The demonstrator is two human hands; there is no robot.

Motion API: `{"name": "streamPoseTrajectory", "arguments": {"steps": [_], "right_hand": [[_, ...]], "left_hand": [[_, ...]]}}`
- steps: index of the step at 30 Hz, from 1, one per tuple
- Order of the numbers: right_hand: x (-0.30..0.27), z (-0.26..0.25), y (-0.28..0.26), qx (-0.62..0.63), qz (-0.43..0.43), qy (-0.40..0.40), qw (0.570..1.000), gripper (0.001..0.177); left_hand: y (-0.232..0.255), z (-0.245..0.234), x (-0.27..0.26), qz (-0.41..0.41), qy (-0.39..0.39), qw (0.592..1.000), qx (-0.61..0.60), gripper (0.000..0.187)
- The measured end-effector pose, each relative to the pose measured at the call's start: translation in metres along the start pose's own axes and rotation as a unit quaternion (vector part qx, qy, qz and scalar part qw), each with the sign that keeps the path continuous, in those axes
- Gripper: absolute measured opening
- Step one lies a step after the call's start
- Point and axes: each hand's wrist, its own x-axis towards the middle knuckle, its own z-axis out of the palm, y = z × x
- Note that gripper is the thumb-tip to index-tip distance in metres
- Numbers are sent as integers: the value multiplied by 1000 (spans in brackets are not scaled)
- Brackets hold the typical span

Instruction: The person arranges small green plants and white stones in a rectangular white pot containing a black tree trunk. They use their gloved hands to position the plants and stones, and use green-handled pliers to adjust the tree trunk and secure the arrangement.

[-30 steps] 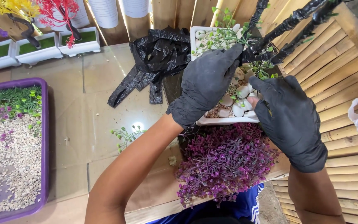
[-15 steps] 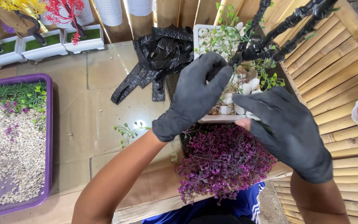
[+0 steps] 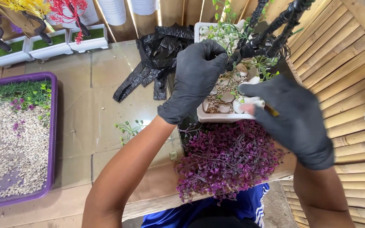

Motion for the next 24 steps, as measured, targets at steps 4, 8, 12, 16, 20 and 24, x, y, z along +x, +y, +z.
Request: {"name": "streamPoseTrajectory", "arguments": {"steps": [4, 8, 12, 16, 20, 24], "right_hand": [[-8, -21, 34, 5, 45, 79, 996, 15], [0, -20, 72, -6, 70, 71, 995, 16], [19, 1, 104, 38, 102, 27, 994, 24], [45, 12, 96, 116, 69, 45, 990, 22], [51, 17, 99, 118, 17, 61, 991, 12], [53, 17, 95, 205, 26, 38, 978, 26]], "left_hand": [[-8, 14, 0, 68, 17, 997, 7, 11], [-9, 25, -2, 95, 30, 995, 3, 19], [-23, 41, 4, 109, 59, 991, 40, 19], [-20, 43, 4, 77, 38, 996, 15, 21], [-20, 46, 3, 83, 39, 996, 3, 18], [-28, 52, 4, 79, 47, 996, -3, 24]]}}
